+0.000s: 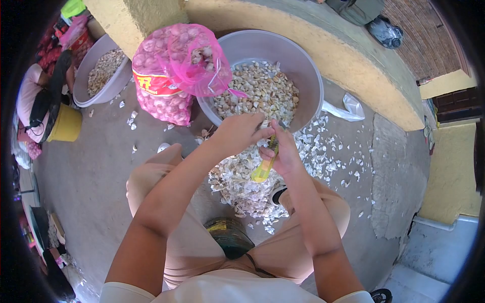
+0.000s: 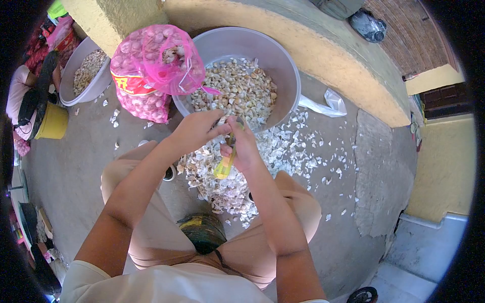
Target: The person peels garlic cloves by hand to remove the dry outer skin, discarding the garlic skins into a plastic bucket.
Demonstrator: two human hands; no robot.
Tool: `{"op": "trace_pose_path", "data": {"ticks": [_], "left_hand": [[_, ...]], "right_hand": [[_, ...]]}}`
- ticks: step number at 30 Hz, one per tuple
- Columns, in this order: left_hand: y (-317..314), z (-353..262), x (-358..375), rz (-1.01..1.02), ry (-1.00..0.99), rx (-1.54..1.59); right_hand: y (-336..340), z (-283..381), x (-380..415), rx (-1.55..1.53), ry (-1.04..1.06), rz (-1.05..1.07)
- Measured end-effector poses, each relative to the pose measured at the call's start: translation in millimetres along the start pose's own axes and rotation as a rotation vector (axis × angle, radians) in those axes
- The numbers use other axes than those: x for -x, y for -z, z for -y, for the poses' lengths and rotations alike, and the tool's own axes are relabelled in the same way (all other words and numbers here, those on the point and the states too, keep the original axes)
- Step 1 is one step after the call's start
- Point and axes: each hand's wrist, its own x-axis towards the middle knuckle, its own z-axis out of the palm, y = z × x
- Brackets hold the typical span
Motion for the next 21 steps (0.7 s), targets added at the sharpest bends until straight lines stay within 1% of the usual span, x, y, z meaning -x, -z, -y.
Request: {"op": "trace_pose_path", "data": {"ticks": [2, 5, 6, 9, 11, 14, 17, 18, 21], "left_hand": [[-1, 2, -1, 0.014, 0.000, 0.074], [-8, 7, -2, -0.065, -0.083, 0.157], [-10, 7, -2, -0.069, -0.080, 0.175], [-12, 9, -2, -0.070, -0.071, 0.218], [-13, 10, -4, -0.060, -0.068, 0.232], [-15, 9, -4, -0.098, -0.119, 0.256], [-18, 16, -4, -0.099, -0.102, 0.231], [-18, 15, -5, -0.093, -0.055, 0.268], [-17, 10, -6, -0.076, 0.063, 0.418]], "right_hand": [[-3, 2, 2, 0.043, 0.014, -0.017], [-10, 5, 4, 0.123, 0.030, -0.086], [-11, 6, 4, 0.151, 0.033, -0.116], [-13, 2, 4, 0.191, 0.128, -0.105], [-13, 2, 5, 0.226, 0.155, -0.101], [-14, 3, 6, 0.258, 0.177, -0.096], [-13, 1, 5, 0.232, 0.188, -0.087], [-13, 1, 5, 0.215, 0.191, -0.084], [-18, 4, 10, 0.269, 0.190, -0.215]]}}
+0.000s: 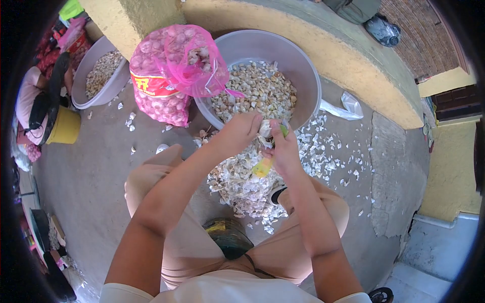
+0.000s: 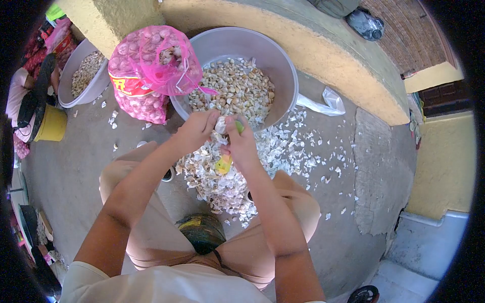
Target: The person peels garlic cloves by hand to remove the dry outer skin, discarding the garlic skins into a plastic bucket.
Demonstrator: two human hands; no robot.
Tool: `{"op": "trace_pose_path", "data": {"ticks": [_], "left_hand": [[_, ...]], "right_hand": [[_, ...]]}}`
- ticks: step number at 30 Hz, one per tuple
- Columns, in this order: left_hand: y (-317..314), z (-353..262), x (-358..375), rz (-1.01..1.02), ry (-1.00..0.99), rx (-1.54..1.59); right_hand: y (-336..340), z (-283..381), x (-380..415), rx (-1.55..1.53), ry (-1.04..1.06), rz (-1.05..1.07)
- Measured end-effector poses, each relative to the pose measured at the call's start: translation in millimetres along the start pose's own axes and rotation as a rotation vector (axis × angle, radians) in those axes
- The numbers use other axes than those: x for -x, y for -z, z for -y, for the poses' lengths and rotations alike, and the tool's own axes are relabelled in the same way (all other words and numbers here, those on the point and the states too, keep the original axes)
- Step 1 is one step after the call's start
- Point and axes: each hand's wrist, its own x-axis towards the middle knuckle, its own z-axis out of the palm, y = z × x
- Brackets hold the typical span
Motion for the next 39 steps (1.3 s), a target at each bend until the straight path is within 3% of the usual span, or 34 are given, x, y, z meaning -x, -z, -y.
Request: {"op": "trace_pose_path", "data": {"ticks": [2, 8, 23, 29, 32, 39], "left_hand": [[0, -4, 4, 0.007, 0.049, 0.154], [6, -9, 2, 0.043, -0.088, -0.154], [-1, -5, 5, -0.034, -0.098, -0.189], [-7, 4, 3, -0.071, -0.152, -0.113], [-7, -9, 7, -0.051, -0.011, 0.028], [-17, 7, 6, -0.064, -0.058, 0.067]], "right_hand": [[1, -1, -1, 0.062, 0.033, 0.055], [2, -6, -5, -0.066, 0.008, 0.124], [0, -11, -5, 0.008, 0.106, 0.105], [0, -8, -4, 0.047, 0.135, 0.071], [-1, -5, -2, 0.125, 0.159, 0.023], [2, -6, -5, 0.211, 0.189, -0.003]]}}
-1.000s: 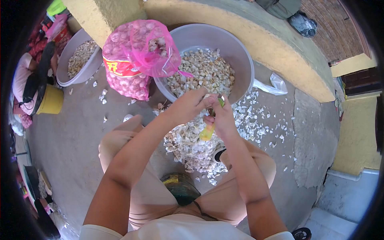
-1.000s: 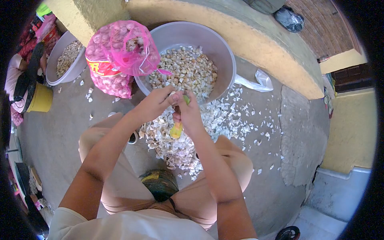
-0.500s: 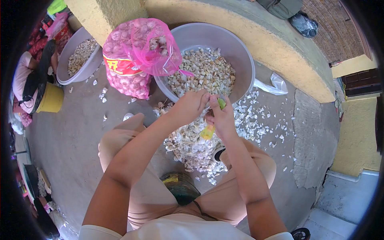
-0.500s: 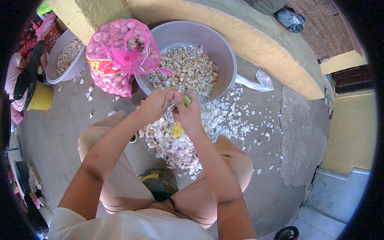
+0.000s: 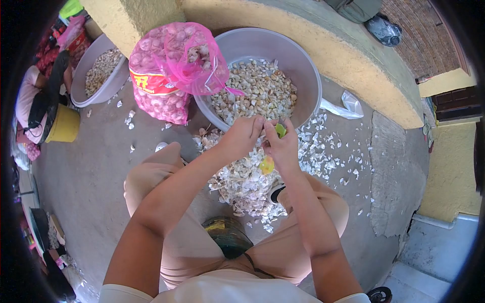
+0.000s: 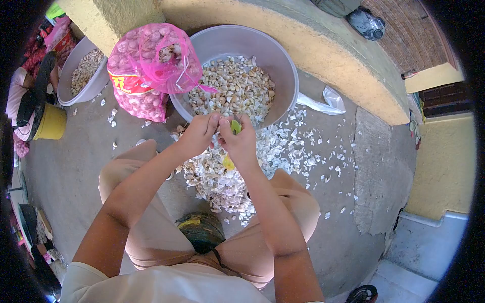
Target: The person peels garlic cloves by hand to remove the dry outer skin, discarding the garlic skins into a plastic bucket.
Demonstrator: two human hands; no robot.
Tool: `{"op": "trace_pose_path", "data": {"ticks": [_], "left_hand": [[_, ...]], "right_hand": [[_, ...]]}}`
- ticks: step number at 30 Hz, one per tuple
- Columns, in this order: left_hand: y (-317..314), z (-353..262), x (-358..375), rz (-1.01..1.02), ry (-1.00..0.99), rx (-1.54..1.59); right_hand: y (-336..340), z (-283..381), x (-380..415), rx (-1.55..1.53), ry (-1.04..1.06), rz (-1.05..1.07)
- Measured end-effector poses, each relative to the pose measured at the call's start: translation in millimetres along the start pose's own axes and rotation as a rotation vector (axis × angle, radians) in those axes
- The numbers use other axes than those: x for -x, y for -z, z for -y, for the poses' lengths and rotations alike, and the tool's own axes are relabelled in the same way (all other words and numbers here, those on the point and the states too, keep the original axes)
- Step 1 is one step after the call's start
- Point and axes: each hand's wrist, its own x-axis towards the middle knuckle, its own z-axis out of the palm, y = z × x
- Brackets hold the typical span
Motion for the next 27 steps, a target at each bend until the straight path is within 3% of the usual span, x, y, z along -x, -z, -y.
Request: {"op": "trace_pose_path", "data": {"ticks": [2, 5, 8, 11, 16, 20, 23, 27], "left_hand": [[-1, 1, -1, -0.013, 0.002, 0.036], [0, -14, 1, 0.005, 0.310, 0.256], [0, -16, 2, -0.077, 0.318, 0.208], [-9, 8, -7, -0.256, 0.065, 0.257], [0, -2, -6, -0.089, 0.176, 0.275], [5, -9, -8, 0.044, 0.352, 0.417], [5, -3, -9, 0.026, 0.341, 0.416], [3, 4, -10, -0.207, 0.109, 0.128]], "right_hand": [[-1, -1, -1, -0.019, 0.007, -0.002], [-1, 0, 0, -0.024, 0.022, -0.002], [-3, -2, 0, 0.058, 0.097, -0.028], [-6, 4, 4, 0.163, 0.132, -0.030], [2, -5, -7, 0.259, 0.208, 0.009], [2, -4, -7, 0.112, 0.085, -0.001], [2, -3, -8, 0.049, 0.060, -0.001], [4, -8, -11, 0.058, 0.055, -0.016]]}}
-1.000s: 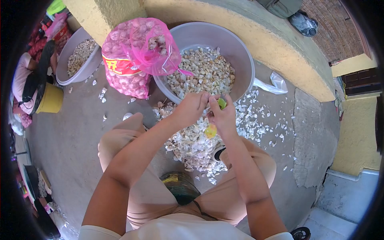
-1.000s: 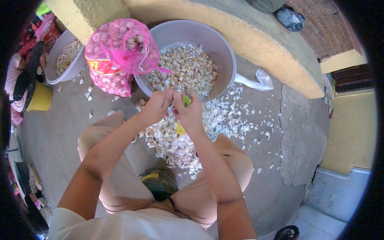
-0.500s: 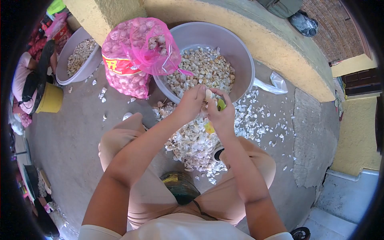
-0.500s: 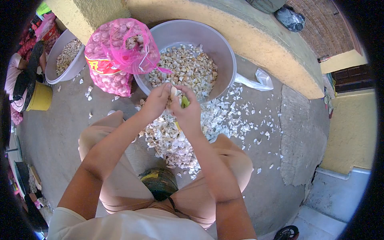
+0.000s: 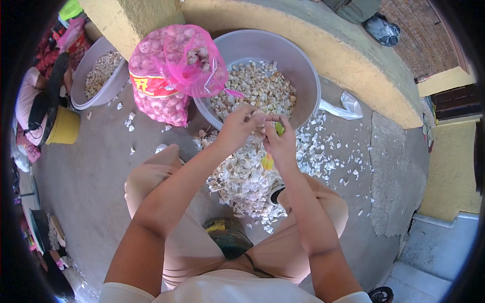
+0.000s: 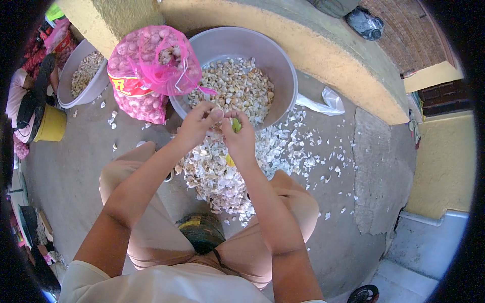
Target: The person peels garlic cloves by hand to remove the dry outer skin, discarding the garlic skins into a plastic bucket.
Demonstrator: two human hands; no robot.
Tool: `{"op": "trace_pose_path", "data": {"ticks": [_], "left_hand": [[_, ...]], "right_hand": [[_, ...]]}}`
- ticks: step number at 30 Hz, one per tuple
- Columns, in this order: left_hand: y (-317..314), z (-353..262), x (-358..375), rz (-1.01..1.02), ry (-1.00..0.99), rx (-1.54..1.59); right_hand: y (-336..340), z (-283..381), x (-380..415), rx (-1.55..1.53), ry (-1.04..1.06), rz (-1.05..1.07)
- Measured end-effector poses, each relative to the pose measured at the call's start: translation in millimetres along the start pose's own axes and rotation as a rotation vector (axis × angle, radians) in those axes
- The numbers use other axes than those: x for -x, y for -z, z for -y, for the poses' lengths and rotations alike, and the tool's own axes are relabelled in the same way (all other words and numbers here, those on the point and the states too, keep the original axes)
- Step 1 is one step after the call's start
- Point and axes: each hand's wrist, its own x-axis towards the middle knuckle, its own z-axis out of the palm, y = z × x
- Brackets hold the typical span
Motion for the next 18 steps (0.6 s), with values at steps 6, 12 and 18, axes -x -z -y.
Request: {"op": "trace_pose_path", "data": {"ticks": [6, 12, 18], "left_hand": [[10, -13, -3, 0.071, -0.018, -0.079], [9, -16, -2, 0.140, -0.026, -0.148], [9, -9, -2, 0.229, 0.107, 0.157]], "right_hand": [[4, 2, -3, 0.042, -0.097, 0.110], [2, 7, 1, -0.063, -0.244, 0.161], [7, 8, 2, -0.100, -0.283, 0.233]]}}
